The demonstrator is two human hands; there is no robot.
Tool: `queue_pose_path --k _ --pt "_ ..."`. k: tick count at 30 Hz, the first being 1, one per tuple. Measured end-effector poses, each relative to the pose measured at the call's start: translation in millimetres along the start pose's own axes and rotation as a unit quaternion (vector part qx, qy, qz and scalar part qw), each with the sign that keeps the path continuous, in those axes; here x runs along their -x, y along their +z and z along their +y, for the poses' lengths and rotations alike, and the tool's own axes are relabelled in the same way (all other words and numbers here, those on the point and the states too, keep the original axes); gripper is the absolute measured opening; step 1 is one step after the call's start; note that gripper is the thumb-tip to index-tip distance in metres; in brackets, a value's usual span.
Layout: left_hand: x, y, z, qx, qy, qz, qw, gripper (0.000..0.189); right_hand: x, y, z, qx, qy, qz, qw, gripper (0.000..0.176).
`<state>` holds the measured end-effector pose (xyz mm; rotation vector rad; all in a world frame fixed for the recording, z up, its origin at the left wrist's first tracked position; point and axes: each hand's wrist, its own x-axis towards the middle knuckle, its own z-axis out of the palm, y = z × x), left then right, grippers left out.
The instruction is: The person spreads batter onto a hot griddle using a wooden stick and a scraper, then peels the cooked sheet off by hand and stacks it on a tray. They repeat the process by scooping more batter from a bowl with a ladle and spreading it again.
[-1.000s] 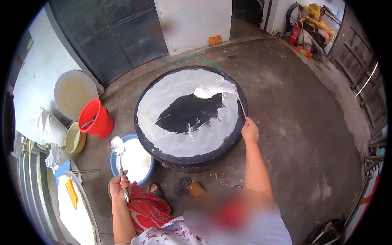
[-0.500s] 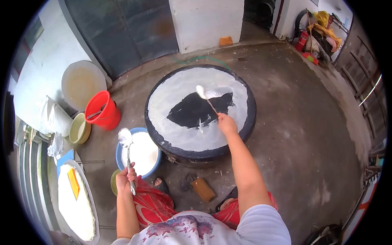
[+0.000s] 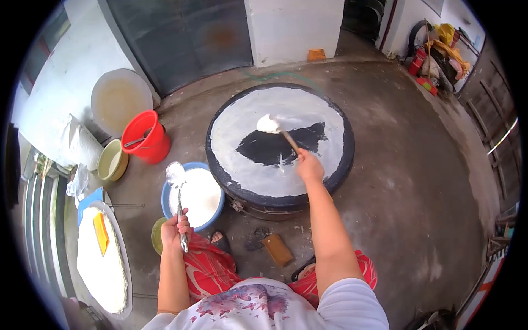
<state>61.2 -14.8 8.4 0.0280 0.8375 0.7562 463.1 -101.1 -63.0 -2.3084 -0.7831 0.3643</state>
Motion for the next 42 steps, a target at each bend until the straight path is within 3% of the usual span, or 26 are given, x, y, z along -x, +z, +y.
queue_pose_path --k 3,5,6,9,11,12,14,16,21,24,26,27,29,31,35,38,39,42 --pt "0.6 -8.2 2.3 0.001 0.005 -0.034 0.999 0.030 0.0 3.0 2.5 0.001 0.002 0.051 0.999 0.026" --pt "1.9 -7.1 2.6 0.006 0.004 -0.032 0.999 0.030 1.1 4.4 2.9 0.068 -0.048 -0.057 0.995 0.028" --pt "3.2 -4.8 3.3 -0.003 0.012 -0.016 1.000 0.030 4.0 -1.5 5.7 0.068 -0.048 -0.059 0.995 0.028" --pt "3.4 -3.3 4.9 -0.013 0.023 0.000 1.000 0.031 13.2 -26.0 20.8 -0.036 -0.051 -0.139 0.988 0.029" --pt "2.5 -5.9 6.5 -0.018 0.025 0.002 1.000 0.031 20.6 -24.0 27.8 -0.011 0.053 0.023 0.998 0.029" --pt "1.1 -7.4 7.7 -0.013 0.019 -0.017 1.000 0.030 17.3 -13.3 31.8 -0.011 0.053 0.023 0.998 0.029" --pt "-0.7 -8.9 8.7 -0.009 0.012 -0.034 0.999 0.030 9.2 17.3 36.8 -0.046 -0.036 0.001 0.998 0.027" --pt "-0.8 -10.2 7.4 -0.004 -0.001 -0.040 0.999 0.031 16.9 25.5 12.9 -0.029 -0.062 -0.035 0.997 0.027" --pt "3.9 -11.4 8.0 0.009 -0.002 -0.020 1.000 0.030 45.3 -35.0 -30.0 0.077 -0.105 -0.128 0.983 0.027" --pt "1.6 -21.0 11.7 0.007 0.000 -0.044 0.999 0.031 62.8 -59.6 -32.4 0.119 -0.090 -0.096 0.984 0.027" --pt "1.1 -21.1 11.2 -0.006 0.009 -0.043 0.999 0.031 78.1 -53.4 -23.5 0.162 -0.171 0.119 0.965 0.032" --pt "1.1 -20.6 12.7 -0.008 0.009 -0.043 0.999 0.031 85.8 -41.2 -24.1 0.160 -0.169 0.120 0.965 0.032" --pt "0.4 -18.0 12.5 0.000 -0.005 -0.046 0.999 0.030 102.6 -3.2 -33.3 0.172 -0.251 0.200 0.931 0.038" --pt "-0.4 -16.0 10.3 0.002 -0.015 -0.047 0.999 0.030 114.1 33.1 -37.8 0.213 -0.312 0.128 0.917 0.039" --pt "3.0 -13.2 10.5 0.018 -0.039 -0.051 0.998 0.029 118.6 54.2 -38.4 0.249 -0.282 0.105 0.920 0.036" --pt "3.9 -18.8 11.4 0.009 -0.032 -0.051 0.998 0.030 108.4 24.1 -25.2 0.309 -0.162 0.093 0.932 0.035" --pt "3.5 -20.0 11.5 0.001 -0.024 -0.051 0.998 0.030 109.4 18.3 -28.5 0.311 -0.162 0.093 0.932 0.035" --pt "-0.1 -22.9 14.4 -0.016 -0.009 -0.048 0.999 0.030 119.7 18.0 -35.2 0.202 -0.092 0.123 0.967 0.037"
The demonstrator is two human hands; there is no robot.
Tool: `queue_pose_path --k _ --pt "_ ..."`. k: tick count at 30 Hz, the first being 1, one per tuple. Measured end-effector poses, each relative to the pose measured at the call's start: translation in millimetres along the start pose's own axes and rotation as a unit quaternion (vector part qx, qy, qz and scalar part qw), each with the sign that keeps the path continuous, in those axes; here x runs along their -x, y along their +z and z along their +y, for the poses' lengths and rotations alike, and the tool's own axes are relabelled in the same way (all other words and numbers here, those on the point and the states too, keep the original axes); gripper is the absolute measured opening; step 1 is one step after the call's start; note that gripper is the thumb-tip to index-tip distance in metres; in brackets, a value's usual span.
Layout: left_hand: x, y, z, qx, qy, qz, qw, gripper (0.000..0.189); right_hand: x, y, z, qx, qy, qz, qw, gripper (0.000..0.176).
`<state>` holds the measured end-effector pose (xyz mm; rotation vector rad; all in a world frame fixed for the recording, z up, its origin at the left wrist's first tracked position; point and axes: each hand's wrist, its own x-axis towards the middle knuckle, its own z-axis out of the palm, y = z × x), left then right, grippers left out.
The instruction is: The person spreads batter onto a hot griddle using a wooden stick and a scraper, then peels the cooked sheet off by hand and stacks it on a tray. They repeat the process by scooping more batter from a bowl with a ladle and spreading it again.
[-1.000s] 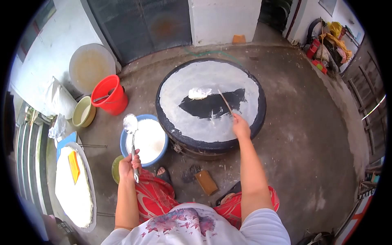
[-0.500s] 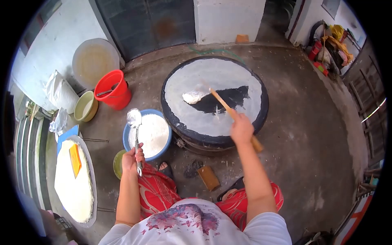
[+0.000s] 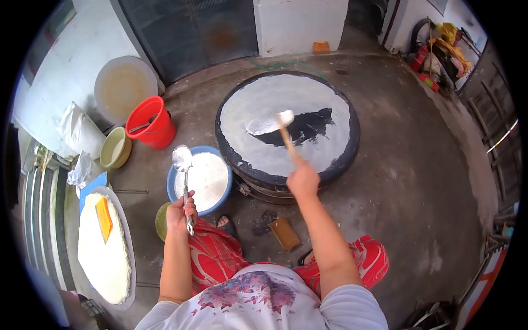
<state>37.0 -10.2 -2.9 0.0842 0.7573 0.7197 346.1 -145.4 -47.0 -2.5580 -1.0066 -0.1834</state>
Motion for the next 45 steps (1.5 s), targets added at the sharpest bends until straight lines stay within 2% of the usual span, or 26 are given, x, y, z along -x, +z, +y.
queue_pose_path --k 2,3,5,7,10,12,15,17,19,21,22,23,25,26,28,31,32,34,35,37,38,39,41,42,43,45 --pt "-2.0 0.4 0.5 0.009 -0.010 -0.004 1.000 0.030 17.0 8.3 -8.2 -0.044 -0.171 0.002 0.984 0.039" --pt "-2.3 0.8 1.6 0.020 -0.016 -0.006 1.000 0.030 15.7 12.7 -2.9 -0.046 -0.168 0.002 0.985 0.039" --pt "1.2 5.3 2.3 0.024 -0.024 0.000 0.999 0.030 8.6 19.8 16.7 0.042 -0.158 0.009 0.986 0.041" --pt "2.9 3.7 1.8 0.032 -0.033 0.005 0.999 0.030 -10.1 0.0 31.1 0.113 -0.050 -0.025 0.992 0.042" --pt "0.5 0.5 1.2 0.010 -0.022 -0.005 1.000 0.030 -15.5 -3.5 41.1 0.078 -0.016 0.003 0.997 0.041" --pt "-0.5 0.8 2.4 0.014 -0.012 0.000 1.000 0.030 -1.8 4.5 25.9 -0.031 0.039 0.028 0.998 0.040" --pt "-2.8 1.1 2.1 0.028 -0.023 -0.002 0.999 0.030 8.6 6.1 26.6 0.020 -0.089 0.013 0.996 0.041" --pt "2.3 10.7 -2.0 0.019 -0.021 0.021 0.999 0.030 -10.2 2.0 48.5 0.107 -0.006 0.002 0.994 0.040" --pt "3.4 10.6 -1.8 0.011 -0.021 0.042 0.999 0.029 -19.0 -9.9 59.5 0.106 0.028 0.005 0.994 0.039" --pt "-4.4 -1.7 1.6 0.017 -0.033 -0.017 0.999 0.030 -22.3 -21.1 64.2 -0.001 0.095 0.004 0.995 0.037" --pt "-5.9 -1.7 2.1 0.026 -0.032 -0.009 0.999 0.031 -16.7 -18.8 57.5 -0.064 0.117 0.018 0.991 0.036" --pt "-5.9 -0.1 1.3 0.025 -0.033 -0.010 0.999 0.031 -8.0 -17.4 48.2 -0.071 0.154 -0.033 0.985 0.039" --pt "-3.8 5.6 0.4 0.031 -0.026 0.004 0.999 0.031 22.4 -3.8 35.7 -0.117 -0.033 0.045 0.992 0.039" --pt "-3.3 8.2 -0.8 0.029 -0.025 0.005 0.999 0.031 20.2 0.3 38.9 -0.119 -0.032 0.045 0.991 0.039" --pt "-1.8 11.4 -3.1 0.031 -0.031 0.009 0.999 0.030 12.5 8.1 53.7 0.024 -0.070 -0.002 0.997 0.039" --pt "-0.8 13.3 -4.9 0.014 -0.035 0.023 0.999 0.030 -23.1 -1.6 94.1 0.115 0.038 0.035 0.992 0.038" --pt "-2.2 13.0 -5.1 0.012 -0.037 0.019 0.999 0.030 -24.9 -8.5 99.1 0.115 0.041 0.038 0.992 0.038" --pt "-5.2 11.6 -5.3 0.008 -0.024 0.019 0.999 0.029 -27.9 -23.6 104.0 0.086 0.106 0.022 0.990 0.036" --pt "-6.1 11.9 -5.9 0.007 -0.026 0.019 0.999 0.029 -25.4 -24.6 103.2 0.087 0.107 0.023 0.990 0.036" --pt "-4.7 16.1 -7.3 0.009 -0.011 0.030 0.999 0.029 -16.8 -22.7 98.5 -0.025 0.186 -0.040 0.981 0.034" --pt "-5.0 16.6 -7.6 0.006 -0.009 0.034 0.999 0.028 -14.8 -18.2 105.6 -0.099 0.179 -0.058 0.977 0.033" --pt "-6.0 17.6 -8.4 0.004 -0.010 0.033 0.999 0.028 -18.4 -13.0 117.3 -0.099 0.180 -0.056 0.977 0.033" --pt "-5.0 17.4 -8.9 0.010 -0.020 0.029 0.999 0.028 -30.3 -2.2 147.1 -0.244 0.121 0.025 0.962 0.033" --pt "-5.1 17.7 -7.9 0.006 -0.020 0.028 0.999 0.028 -44.1 -0.9 161.2 -0.272 0.157 0.014 0.949 0.033" --pt "-6.5 17.6 -7.6 0.003 -0.025 0.033 0.999 0.028 -59.2 -1.9 174.6 -0.231 0.221 -0.019 0.947 0.031" --pt "-8.3 15.4 -9.1 0.001 -0.028 0.039 0.999 0.028 -76.0 -3.8 192.2 -0.254 0.197 -0.041 0.946 0.029"
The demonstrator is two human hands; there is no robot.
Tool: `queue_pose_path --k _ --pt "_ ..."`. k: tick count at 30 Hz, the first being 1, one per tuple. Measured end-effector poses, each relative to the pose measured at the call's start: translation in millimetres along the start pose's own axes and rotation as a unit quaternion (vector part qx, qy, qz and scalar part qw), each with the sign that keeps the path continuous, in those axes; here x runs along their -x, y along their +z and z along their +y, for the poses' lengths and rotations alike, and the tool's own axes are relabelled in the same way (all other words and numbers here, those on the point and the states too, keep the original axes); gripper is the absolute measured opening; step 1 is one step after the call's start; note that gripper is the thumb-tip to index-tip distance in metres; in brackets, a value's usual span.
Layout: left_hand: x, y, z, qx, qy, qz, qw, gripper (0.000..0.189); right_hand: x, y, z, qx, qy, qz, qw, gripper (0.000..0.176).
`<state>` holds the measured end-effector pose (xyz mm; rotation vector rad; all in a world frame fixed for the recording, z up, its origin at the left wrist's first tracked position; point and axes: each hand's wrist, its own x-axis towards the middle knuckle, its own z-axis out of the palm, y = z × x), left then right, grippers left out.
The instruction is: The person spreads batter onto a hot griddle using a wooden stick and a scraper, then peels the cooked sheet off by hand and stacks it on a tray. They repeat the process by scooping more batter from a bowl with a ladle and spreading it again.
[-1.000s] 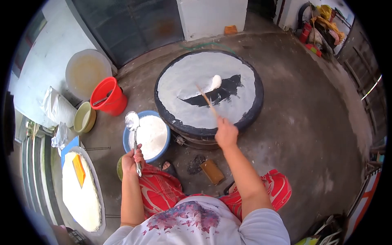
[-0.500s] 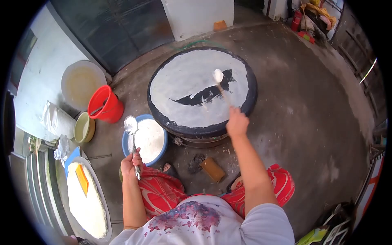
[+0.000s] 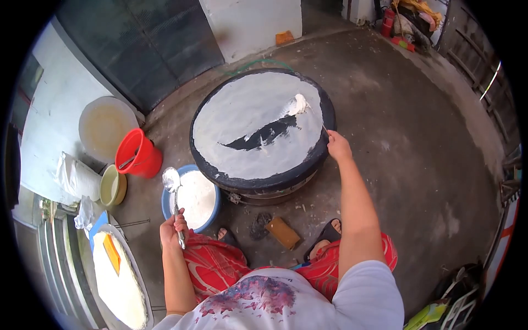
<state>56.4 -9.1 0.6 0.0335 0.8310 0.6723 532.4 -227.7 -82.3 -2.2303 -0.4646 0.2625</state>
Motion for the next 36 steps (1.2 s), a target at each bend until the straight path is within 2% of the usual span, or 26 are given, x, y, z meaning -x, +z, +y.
queue_pose_path --k 1,3,4,6,8,10,12,14,17,18,20,21,24,25,26,28,30,32,33,34,36 --pt "-0.6 -0.7 0.1 -0.002 0.001 -0.004 1.000 0.029 -0.3 -2.1 2.9 -0.002 0.001 -0.001 1.000 0.029" --pt "-1.0 -0.7 -0.3 -0.002 0.003 -0.007 1.000 0.029 4.1 -13.7 4.2 -0.022 -0.029 -0.085 0.996 0.028" --pt "-0.5 -0.9 -0.7 -0.010 0.011 -0.006 1.000 0.029 13.9 -26.3 0.1 -0.022 -0.028 -0.086 0.996 0.028" --pt "-1.9 0.9 -1.5 -0.015 0.019 -0.007 1.000 0.029 35.1 -54.0 -7.4 -0.122 0.095 -0.221 0.963 0.028" --pt "-1.9 -0.3 -1.0 -0.013 0.015 -0.008 1.000 0.028 32.7 -49.6 11.0 -0.142 0.110 -0.208 0.961 0.028" --pt "-0.3 0.4 -3.1 -0.013 0.013 -0.002 1.000 0.028 21.5 -22.4 35.5 -0.174 0.017 0.012 0.984 0.029" --pt "-3.7 -0.5 -0.9 -0.004 -0.003 -0.011 1.000 0.029 21.2 -9.3 22.9 -0.101 0.018 -0.023 0.994 0.028" --pt "-2.8 1.7 -1.4 -0.001 -0.008 -0.012 1.000 0.029 31.0 2.5 8.6 -0.011 -0.077 -0.079 0.994 0.028" --pt "-1.8 2.0 -3.8 0.003 -0.010 -0.012 1.000 0.030 53.0 -6.4 -2.1 -0.009 -0.056 -0.127 0.990 0.028" --pt "-1.7 2.3 -3.1 -0.001 -0.005 -0.010 1.000 0.030 58.4 -9.9 0.4 -0.007 -0.059 -0.128 0.990 0.028" --pt "-1.1 2.9 -4.0 -0.009 0.001 -0.012 1.000 0.030 64.8 -17.8 10.2 -0.018 0.003 -0.067 0.998 0.028" --pt "-0.1 2.2 -5.1 -0.022 0.005 -0.013 1.000 0.030 66.5 -11.8 15.9 -0.028 -0.006 -0.014 0.999 0.028" --pt "-0.1 1.9 -3.7 -0.034 -0.010 -0.026 0.999 0.030 74.1 27.0 7.5 -0.053 -0.001 -0.056 0.997 0.028" --pt "-0.4 3.2 -4.1 -0.041 -0.004 -0.016 0.999 0.030 82.9 31.4 -7.7 0.007 -0.066 -0.040 0.997 0.027" --pt "1.5 5.7 -4.7 -0.045 -0.009 -0.020 0.999 0.030 92.2 27.7 -20.2 0.007 -0.067 -0.043 0.997 0.027" --pt "0.0 3.6 -4.2 -0.044 -0.010 -0.029 0.999 0.030 111.1 6.2 -52.2 0.098 -0.043 -0.058 0.993 0.027" --pt "-1.8 -1.2 -2.4 -0.045 -0.014 -0.046 0.998 0.030 112.5 -2.9 -36.3 0.119 -0.062 -0.053 0.990 0.028" --pt "-0.9 -4.5 -2.3 -0.044 -0.019 -0.061 0.997 0.031 111.2 0.0 -7.4 0.021 -0.051 -0.038 0.998 0.028" --pt "1.1 -3.3 -3.1 -0.058 -0.013 -0.062 0.996 0.031 117.0 3.7 -4.8 -0.022 -0.012 -0.009 1.000 0.028" --pt "3.0 -3.5 -3.2 -0.072 -0.007 -0.063 0.995 0.031 115.1 19.2 3.0 -0.020 -0.013 -0.010 1.000 0.028" --pt "2.1 -3.8 -2.7 -0.069 -0.010 -0.067 0.995 0.031 105.8 59.2 23.8 -0.110 0.002 -0.029 0.993 0.028"
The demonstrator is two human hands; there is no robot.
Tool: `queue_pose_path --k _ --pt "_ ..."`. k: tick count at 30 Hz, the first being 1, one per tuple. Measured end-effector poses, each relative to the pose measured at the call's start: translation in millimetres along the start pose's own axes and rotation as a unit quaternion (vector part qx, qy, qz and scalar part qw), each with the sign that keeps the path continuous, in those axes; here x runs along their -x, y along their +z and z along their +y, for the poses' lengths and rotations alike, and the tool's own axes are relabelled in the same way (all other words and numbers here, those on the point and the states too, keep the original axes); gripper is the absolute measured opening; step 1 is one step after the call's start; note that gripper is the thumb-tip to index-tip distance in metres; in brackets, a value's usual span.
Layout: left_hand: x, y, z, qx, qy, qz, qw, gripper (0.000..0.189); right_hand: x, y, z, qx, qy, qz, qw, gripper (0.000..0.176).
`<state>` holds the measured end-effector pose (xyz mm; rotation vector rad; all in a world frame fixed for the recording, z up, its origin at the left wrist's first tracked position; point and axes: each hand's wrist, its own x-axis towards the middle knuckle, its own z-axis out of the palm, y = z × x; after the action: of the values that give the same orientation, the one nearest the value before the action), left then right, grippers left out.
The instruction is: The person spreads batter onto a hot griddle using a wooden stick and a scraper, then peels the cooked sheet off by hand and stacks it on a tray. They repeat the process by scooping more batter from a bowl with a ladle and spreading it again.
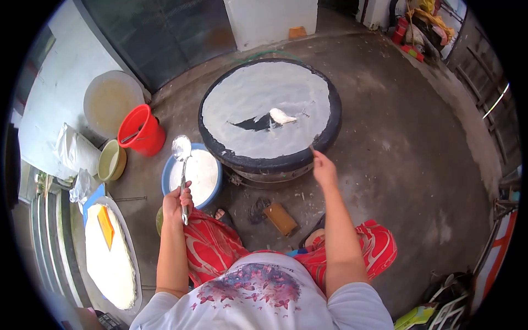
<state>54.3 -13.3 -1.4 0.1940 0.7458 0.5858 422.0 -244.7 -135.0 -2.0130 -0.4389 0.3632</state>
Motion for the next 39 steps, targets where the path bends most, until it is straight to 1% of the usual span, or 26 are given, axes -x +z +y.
queue_pose_path --k 1,4,5,7,8,9,10,11,12,14,16,18,19,21,22,24,26,27,28,30,31,33,34,36,38,39 --pt "0.3 -0.7 0.4 0.000 -0.003 -0.005 1.000 0.031 13.0 5.3 -29.6 0.043 -0.080 -0.001 0.996 0.028" --pt "1.4 1.6 0.3 0.003 -0.010 -0.009 1.000 0.031 24.9 16.1 -77.9 0.125 -0.060 -0.034 0.990 0.029" --pt "1.5 -0.2 1.7 0.007 -0.016 -0.008 1.000 0.031 25.3 14.1 -77.8 0.125 -0.063 -0.033 0.990 0.029" --pt "4.0 -0.1 2.2 0.007 -0.019 -0.015 1.000 0.031 23.6 2.4 -71.0 0.130 -0.091 -0.083 0.984 0.028" --pt "5.0 -1.3 2.3 0.007 -0.022 -0.019 1.000 0.031 27.3 -3.1 -68.0 0.134 -0.093 -0.085 0.983 0.028" --pt "5.6 -2.6 2.6 0.012 -0.021 -0.019 1.000 0.031 35.9 -10.1 -67.5 0.049 0.003 -0.063 0.997 0.027" --pt "6.2 -3.4 3.0 -0.009 -0.018 -0.025 0.999 0.030 44.3 -13.2 -65.7 -0.037 0.101 -0.040 0.993 0.027" --pt "7.2 -4.6 3.6 -0.032 -0.015 -0.029 0.999 0.030 49.3 -6.0 -55.2 -0.036 0.104 -0.006 0.994 0.027" --pt "8.3 -4.2 3.5 -0.031 -0.015 -0.027 0.999 0.030 53.8 5.2 -52.1 -0.034 0.105 -0.008 0.994 0.027" --pt "10.2 -0.7 2.2 -0.063 0.004 -0.020 0.998 0.029 66.8 38.1 -55.7 -0.018 0.022 -0.002 1.000 0.027" --pt "12.1 2.8 0.6 -0.080 0.004 -0.012 0.997 0.029 59.1 63.8 -59.8 0.081 -0.103 0.007 0.991 0.026" --pt "15.2 6.9 1.4 -0.097 0.009 -0.008 0.995 0.029 51.6 68.6 -65.4 0.132 -0.145 0.005 0.981 0.025" --pt "18.1 6.8 2.0 -0.107 0.010 -0.018 0.994 0.028 53.3 64.8 -68.6 0.130 -0.146 0.006 0.981 0.025" --pt "21.1 2.6 3.4 -0.122 0.010 -0.034 0.992 0.027 58.6 42.7 -69.5 0.082 -0.117 -0.026 0.989 0.026" --pt "21.5 3.0 3.4 -0.118 0.012 -0.035 0.992 0.027 63.6 36.1 -69.0 0.027 -0.035 -0.005 0.999 0.026" --pt "26.5 4.3 2.7 -0.149 0.029 -0.038 0.988 0.027 72.3 39.9 -54.1 0.062 0.001 0.045 0.997 0.026" --pt "26.8 8.9 1.0 -0.162 0.033 -0.042 0.985 0.027 90.5 63.2 -68.0 0.034 -0.001 0.022 0.999 0.026" --pt "26.9 12.1 -1.3 -0.177 0.037 -0.047 0.982 0.027 77.8 91.7 -35.4 0.049 -0.092 0.048 0.993 0.027" --pt "27.5 16.0 -3.4 -0.177 0.037 -0.045 0.982 0.027 86.0 92.5 -70.0 0.110 -0.100 0.012 0.989 0.026" --pt "28.4 26.1 -6.5 -0.205 0.030 -0.041 0.977 0.026 76.7 106.2 -86.4 0.139 -0.128 -0.006 0.982 0.025" --pt "29.6 29.7 -7.5 -0.214 0.027 -0.036 0.976 0.025 74.2 105.5 -89.0 0.137 -0.128 -0.006 0.982 0.025" --pt "35.9 35.4 -9.1 -0.242 0.032 -0.029 0.969 0.026 68.6 96.0 -88.2 0.076 -0.087 -0.047 0.992 0.025" --pt "38.1 37.3 -9.7 -0.256 0.035 -0.026 0.966 0.027 70.3 92.0 -74.6 0.074 -0.133 0.011 0.988 0.025" --pt "41.0 42.8 -10.7 -0.278 0.045 -0.023 0.959 0.026 78.5 90.0 -50.3 0.085 -0.071 0.060 0.992 0.026" --pt "36.1 43.6 -13.8 -0.305 0.050 -0.017 0.951 0.026 95.9 106.7 -48.5 0.063 -0.076 0.036 0.995 0.027" --pt "26.3 42.7 -15.9 -0.316 0.056 -0.015 0.947 0.022 101.2 117.8 -60.1 0.089 -0.095 0.022 0.991 0.028"
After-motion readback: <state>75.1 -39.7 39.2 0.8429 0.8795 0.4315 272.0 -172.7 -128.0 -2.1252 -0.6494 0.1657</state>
